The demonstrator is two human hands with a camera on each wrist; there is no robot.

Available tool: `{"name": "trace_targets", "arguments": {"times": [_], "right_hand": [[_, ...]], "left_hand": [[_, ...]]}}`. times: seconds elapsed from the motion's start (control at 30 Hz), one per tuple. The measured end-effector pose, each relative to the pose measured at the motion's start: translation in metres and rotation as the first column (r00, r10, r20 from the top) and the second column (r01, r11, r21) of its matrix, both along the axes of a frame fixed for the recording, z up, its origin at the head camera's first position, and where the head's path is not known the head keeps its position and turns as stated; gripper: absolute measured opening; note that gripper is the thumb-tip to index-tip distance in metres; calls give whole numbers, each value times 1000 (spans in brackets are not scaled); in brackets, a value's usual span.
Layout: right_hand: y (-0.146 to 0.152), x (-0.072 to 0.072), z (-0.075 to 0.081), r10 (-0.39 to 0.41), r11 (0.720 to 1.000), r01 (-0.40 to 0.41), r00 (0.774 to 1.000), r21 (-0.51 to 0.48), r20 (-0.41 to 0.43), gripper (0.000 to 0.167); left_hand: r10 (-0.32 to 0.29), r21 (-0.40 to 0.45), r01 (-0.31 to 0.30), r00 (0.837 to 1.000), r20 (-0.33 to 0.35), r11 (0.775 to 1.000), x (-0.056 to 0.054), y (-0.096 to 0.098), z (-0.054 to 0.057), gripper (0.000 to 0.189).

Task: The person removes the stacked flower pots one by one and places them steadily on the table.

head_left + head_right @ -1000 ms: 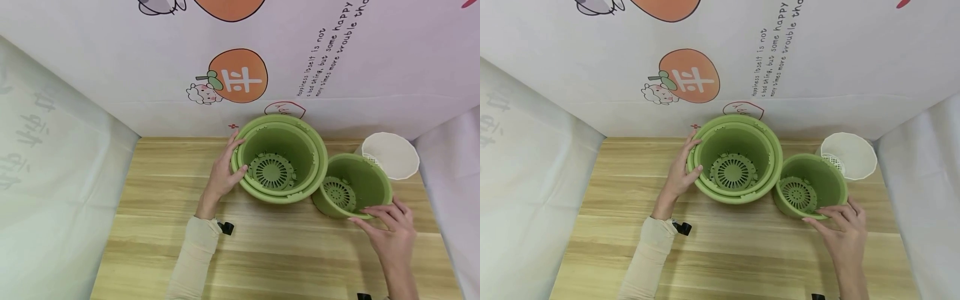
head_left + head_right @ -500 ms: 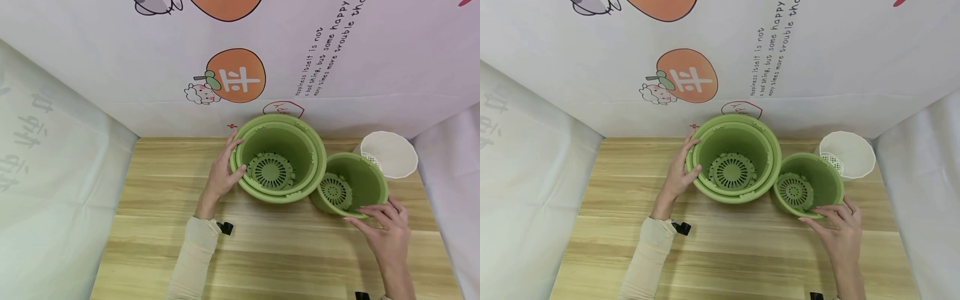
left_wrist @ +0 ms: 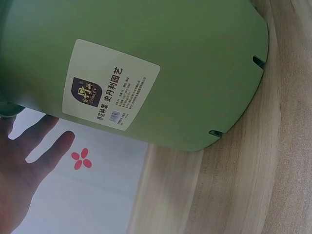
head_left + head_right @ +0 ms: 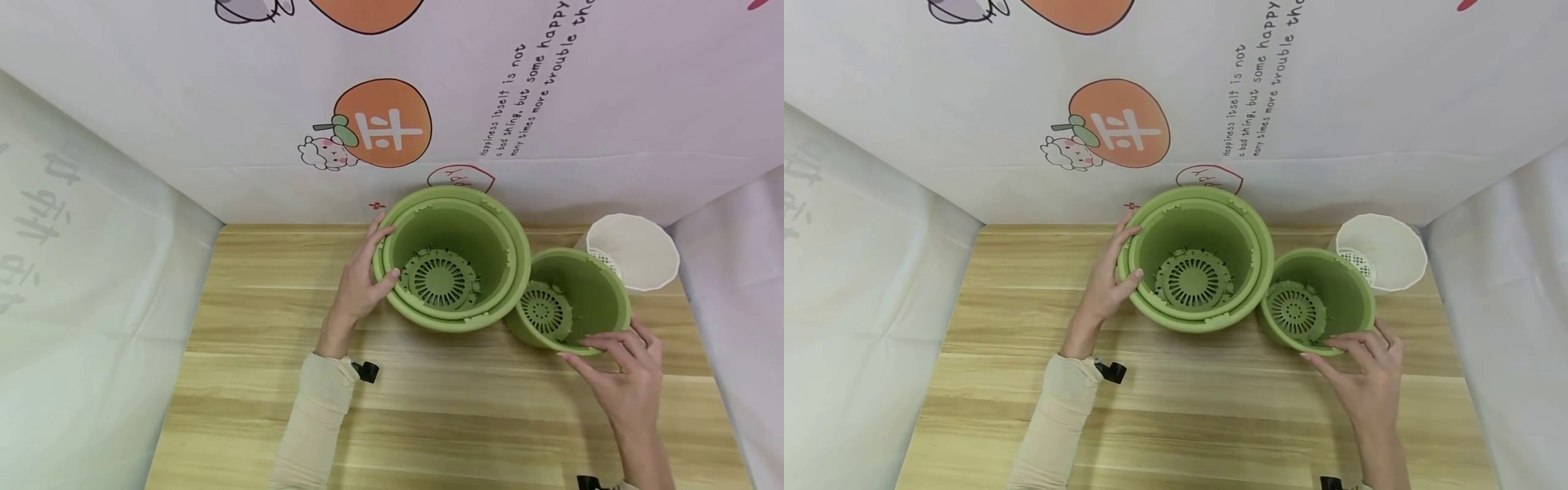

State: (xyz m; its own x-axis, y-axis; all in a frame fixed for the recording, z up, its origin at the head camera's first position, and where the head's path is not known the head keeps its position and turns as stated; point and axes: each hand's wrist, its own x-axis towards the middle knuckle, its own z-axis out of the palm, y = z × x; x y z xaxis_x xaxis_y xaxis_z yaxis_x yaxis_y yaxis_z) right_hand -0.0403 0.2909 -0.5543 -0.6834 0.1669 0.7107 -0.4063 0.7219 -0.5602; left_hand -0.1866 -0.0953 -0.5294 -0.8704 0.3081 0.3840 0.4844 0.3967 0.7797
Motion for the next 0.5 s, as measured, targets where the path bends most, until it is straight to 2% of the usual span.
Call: {"name": "trace_targets", "arguments": {"times": [0.23, 0.5], "right_hand": [[4, 3, -3, 7, 998, -10, 999, 64, 43, 72], [12, 2, -11, -40, 985, 23, 994, 172, 97, 82]], "left_hand": [[-17, 2, 17, 1000, -16, 1000, -1, 0, 0, 71], [-10, 0, 10, 1000, -20, 1000, -1, -2, -1, 71]]}}
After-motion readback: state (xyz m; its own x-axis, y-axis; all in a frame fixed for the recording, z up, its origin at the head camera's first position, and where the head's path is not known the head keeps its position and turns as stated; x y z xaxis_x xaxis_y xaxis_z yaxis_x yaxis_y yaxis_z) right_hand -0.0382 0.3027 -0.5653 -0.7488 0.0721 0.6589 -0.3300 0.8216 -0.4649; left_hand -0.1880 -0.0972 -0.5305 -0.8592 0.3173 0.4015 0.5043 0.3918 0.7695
